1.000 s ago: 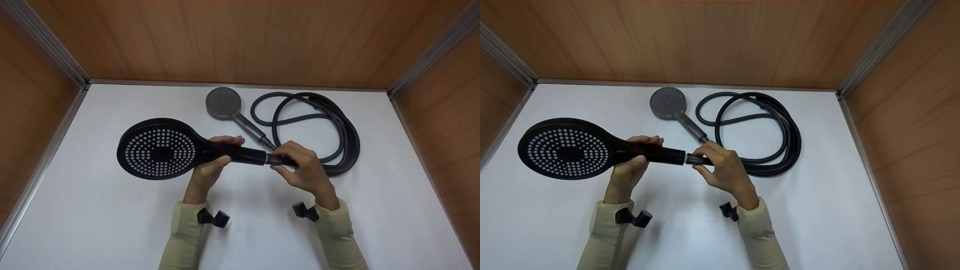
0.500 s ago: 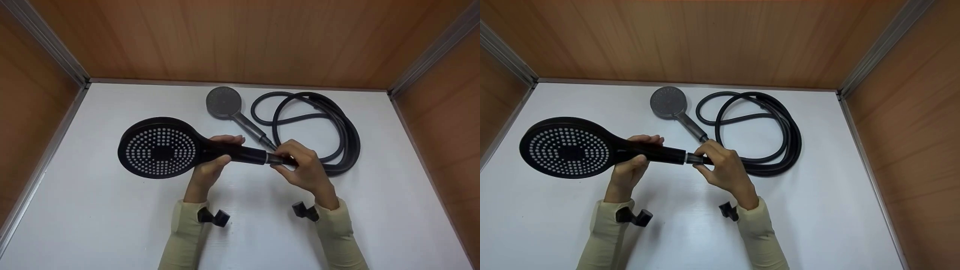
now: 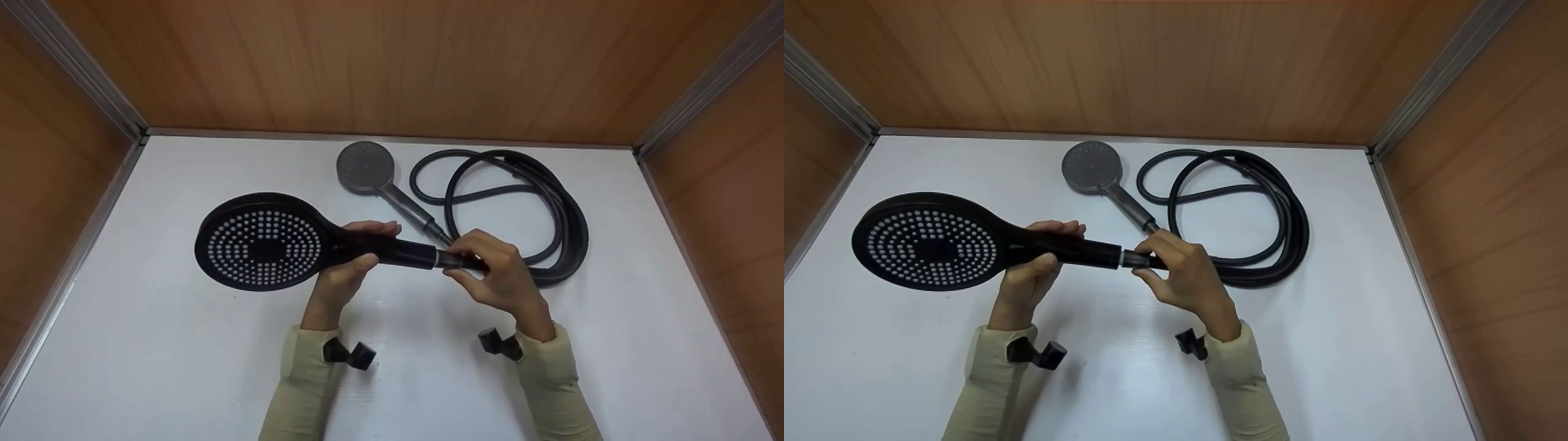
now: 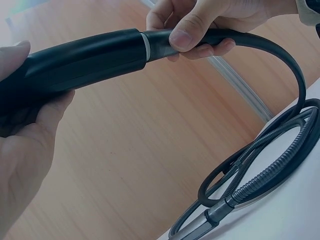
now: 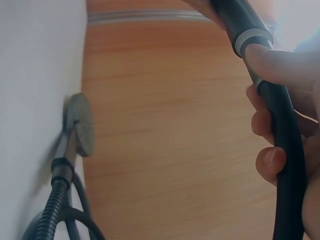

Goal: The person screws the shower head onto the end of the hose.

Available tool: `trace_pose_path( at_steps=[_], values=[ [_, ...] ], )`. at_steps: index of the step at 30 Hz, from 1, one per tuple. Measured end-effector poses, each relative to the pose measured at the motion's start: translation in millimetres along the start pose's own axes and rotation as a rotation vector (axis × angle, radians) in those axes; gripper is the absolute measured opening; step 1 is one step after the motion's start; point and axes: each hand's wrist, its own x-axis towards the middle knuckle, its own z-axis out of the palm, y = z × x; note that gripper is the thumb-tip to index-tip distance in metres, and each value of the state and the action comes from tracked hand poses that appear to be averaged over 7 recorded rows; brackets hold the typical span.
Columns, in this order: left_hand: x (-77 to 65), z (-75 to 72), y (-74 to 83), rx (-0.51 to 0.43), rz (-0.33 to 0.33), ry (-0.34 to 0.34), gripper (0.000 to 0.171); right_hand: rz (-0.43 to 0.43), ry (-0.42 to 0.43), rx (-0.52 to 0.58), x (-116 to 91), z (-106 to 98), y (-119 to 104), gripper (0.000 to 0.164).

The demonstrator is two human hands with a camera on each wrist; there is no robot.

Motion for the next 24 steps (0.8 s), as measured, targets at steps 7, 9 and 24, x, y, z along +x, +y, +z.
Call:
trace_pose_path(
  at_steps=[7, 9, 24],
  values=[
    [1.0, 0.3, 0.7, 0.018, 0.012, -0.027, 0.035, 0.002, -0.005, 0.004, 0.2, -0.3, -0.2, 0.029],
    [1.6, 0.2, 0.5, 0.022, 0.017, -0.031, 0.035, 0.006, -0.008, 0.002, 0.1, -0.5, -0.3, 0.029],
    [2.0, 0.2, 1.1, 0.043, 0.010, -0.001, 0.034, 0.040, -0.027, -0.039, -0.1, 0.5, 0.9, 0.040]
  ],
)
